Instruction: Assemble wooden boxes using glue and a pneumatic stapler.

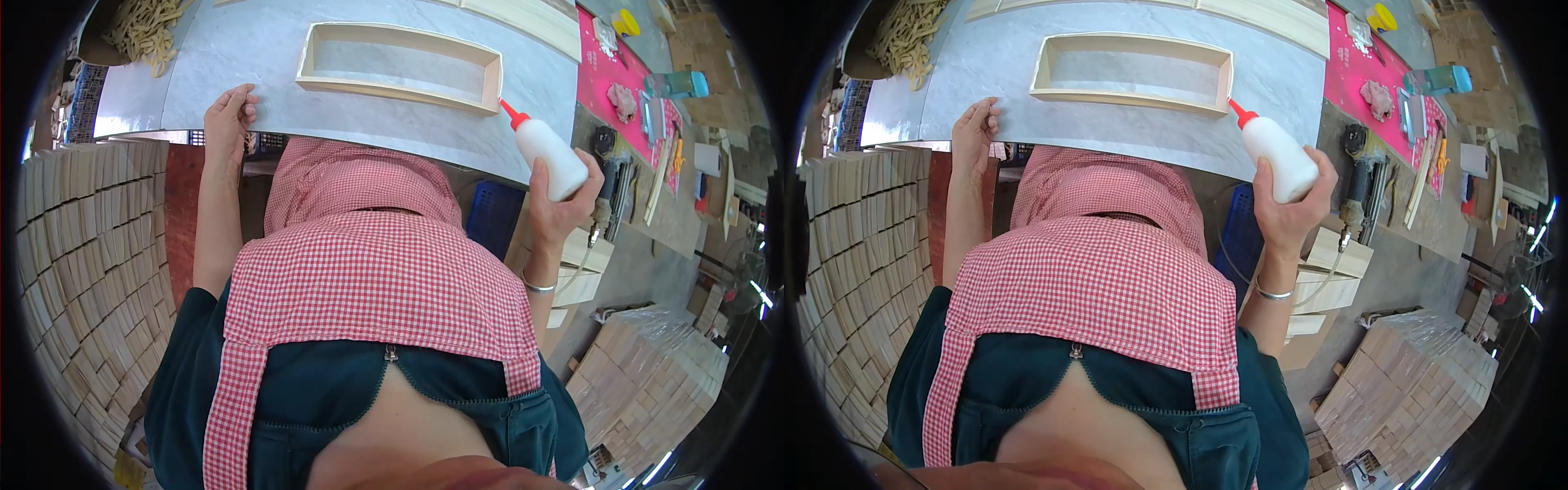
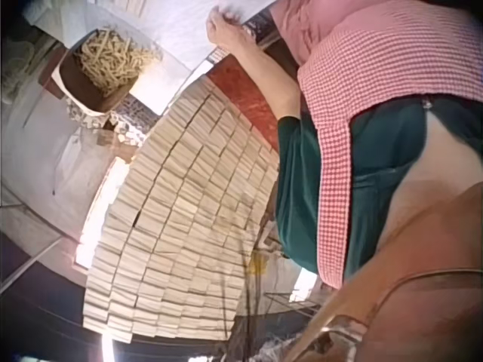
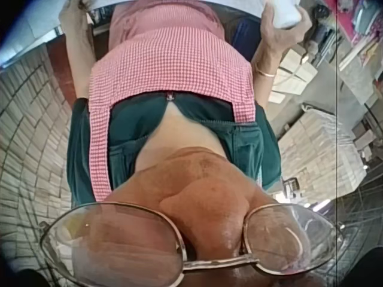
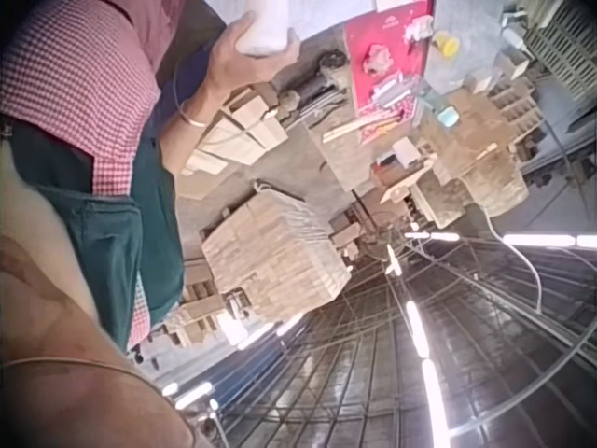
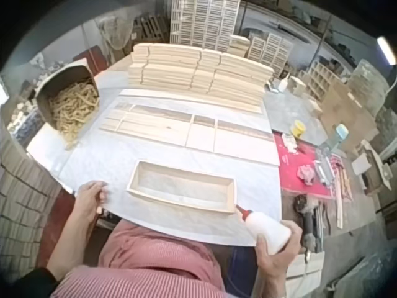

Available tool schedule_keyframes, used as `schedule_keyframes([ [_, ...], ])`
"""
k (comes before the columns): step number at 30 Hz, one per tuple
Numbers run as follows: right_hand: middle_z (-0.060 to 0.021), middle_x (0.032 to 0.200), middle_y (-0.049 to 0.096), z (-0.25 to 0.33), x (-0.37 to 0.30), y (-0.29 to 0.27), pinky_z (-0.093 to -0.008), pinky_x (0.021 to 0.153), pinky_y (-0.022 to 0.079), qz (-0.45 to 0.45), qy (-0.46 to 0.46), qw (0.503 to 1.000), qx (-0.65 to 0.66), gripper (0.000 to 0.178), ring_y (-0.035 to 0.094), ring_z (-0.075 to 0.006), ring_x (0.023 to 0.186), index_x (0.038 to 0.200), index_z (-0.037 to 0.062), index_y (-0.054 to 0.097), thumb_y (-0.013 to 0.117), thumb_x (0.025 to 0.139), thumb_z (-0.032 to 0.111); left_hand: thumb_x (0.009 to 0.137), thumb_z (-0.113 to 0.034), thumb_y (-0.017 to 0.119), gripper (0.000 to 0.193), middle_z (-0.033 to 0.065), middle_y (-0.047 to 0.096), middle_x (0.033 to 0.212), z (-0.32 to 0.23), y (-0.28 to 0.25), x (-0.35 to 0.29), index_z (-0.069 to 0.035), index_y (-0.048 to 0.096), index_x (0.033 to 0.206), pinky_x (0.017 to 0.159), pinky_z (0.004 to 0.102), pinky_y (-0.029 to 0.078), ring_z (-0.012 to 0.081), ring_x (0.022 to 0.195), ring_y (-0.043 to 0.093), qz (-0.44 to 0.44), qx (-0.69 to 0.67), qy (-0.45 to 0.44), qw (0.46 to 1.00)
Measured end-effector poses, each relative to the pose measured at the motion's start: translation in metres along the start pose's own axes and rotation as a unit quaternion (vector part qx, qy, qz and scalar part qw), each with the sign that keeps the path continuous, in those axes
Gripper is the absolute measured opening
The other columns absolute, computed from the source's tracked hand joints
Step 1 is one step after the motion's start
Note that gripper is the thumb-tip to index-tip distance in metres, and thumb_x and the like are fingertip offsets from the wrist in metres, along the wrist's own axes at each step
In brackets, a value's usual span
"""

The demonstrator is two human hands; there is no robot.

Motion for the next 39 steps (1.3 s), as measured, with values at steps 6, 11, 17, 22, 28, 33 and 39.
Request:
schedule_keyframes([
  [6, -0.0152, 0.117, 0.059, 0.016, -0.010, 0.016, -0.0370, 0.081, 0.053, 0.028, 0.053, 0.994, 0.092, 0.054, 0.061, -0.0279, 0.095, 0.125, 0.0035, 0.051, 0.079, 0.080, 0.013, 0.096, -0.010, 0.066, 0.020, 0.0083, 0.067, 0.085, -0.003, -0.006, -0.003, 0.004, 0.067, 0.110, 0.061, 0.0185, 0.047, 0.0078, 0.065, 0.055, -0.030, 0.027, 0.018, 0.999],
  [11, -0.0151, 0.120, 0.055, 0.065, -0.018, 0.081, -0.0372, 0.078, 0.054, 0.097, 0.077, 0.966, 0.226, 0.057, 0.062, -0.0284, 0.095, 0.126, 0.0039, 0.048, 0.080, 0.079, 0.014, 0.095, -0.011, 0.068, 0.017, 0.0076, 0.067, 0.083, -0.003, 0.004, -0.007, 0.002, 0.068, 0.106, 0.060, 0.0187, 0.047, 0.0077, 0.063, 0.055, -0.019, 0.009, 0.035, 0.999],
  [17, -0.0154, 0.113, 0.059, 0.111, -0.011, 0.150, -0.0346, 0.075, 0.055, 0.152, -0.012, 0.945, 0.288, 0.058, 0.064, -0.0274, 0.091, 0.125, 0.0033, 0.048, 0.081, 0.079, 0.016, 0.099, -0.011, 0.061, 0.020, 0.0088, 0.068, 0.085, -0.002, 0.004, -0.012, 0.004, 0.068, 0.110, 0.062, 0.0186, 0.051, 0.0087, 0.065, 0.059, -0.005, 0.005, 0.003, 1.000],
  [22, -0.0155, 0.111, 0.061, 0.124, -0.007, 0.156, -0.0342, 0.074, 0.055, 0.136, -0.084, 0.956, 0.246, 0.059, 0.065, -0.0272, 0.088, 0.124, 0.0025, 0.048, 0.082, 0.078, 0.016, 0.101, -0.012, 0.058, 0.022, 0.0091, 0.068, 0.086, -0.004, 0.000, -0.008, 0.004, 0.068, 0.113, 0.063, 0.0188, 0.052, 0.0088, 0.066, 0.059, 0.007, -0.007, -0.008, 1.000],
  [28, -0.0157, 0.111, 0.061, 0.114, -0.007, 0.141, -0.0343, 0.072, 0.055, 0.117, -0.091, 0.968, 0.204, 0.057, 0.065, -0.0268, 0.087, 0.124, 0.0017, 0.049, 0.082, 0.079, 0.015, 0.101, -0.013, 0.058, 0.023, 0.0092, 0.069, 0.087, -0.004, 0.001, -0.008, 0.005, 0.068, 0.113, 0.064, 0.0188, 0.053, 0.0084, 0.066, 0.059, 0.012, -0.005, -0.006, 1.000],
  [33, -0.0160, 0.111, 0.062, 0.096, -0.008, 0.117, -0.0339, 0.072, 0.055, 0.114, -0.047, 0.976, 0.180, 0.057, 0.065, -0.0267, 0.086, 0.124, 0.0012, 0.050, 0.082, 0.079, 0.015, 0.101, -0.013, 0.058, 0.023, 0.0094, 0.069, 0.087, -0.005, 0.003, -0.009, 0.005, 0.067, 0.113, 0.064, 0.0184, 0.052, 0.0082, 0.066, 0.059, 0.003, 0.011, -0.005, 1.000],
  [39, -0.0158, 0.117, 0.058, 0.076, -0.013, 0.086, -0.0366, 0.077, 0.056, 0.117, -0.008, 0.982, 0.146, 0.053, 0.063, -0.0291, 0.099, 0.127, 0.0046, 0.048, 0.078, 0.086, 0.017, 0.101, -0.013, 0.060, 0.023, 0.0097, 0.069, 0.088, -0.002, 0.001, -0.005, 0.005, 0.067, 0.114, 0.064, 0.0183, 0.052, 0.0083, 0.066, 0.059, 0.019, 0.007, -0.002, 1.000],
])
Point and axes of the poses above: each hand's wrist, its own x-axis towards the middle knuckle, its own y-axis out of the palm, z = x × y, the point moved 4 cm from there along x, towards the middle knuckle
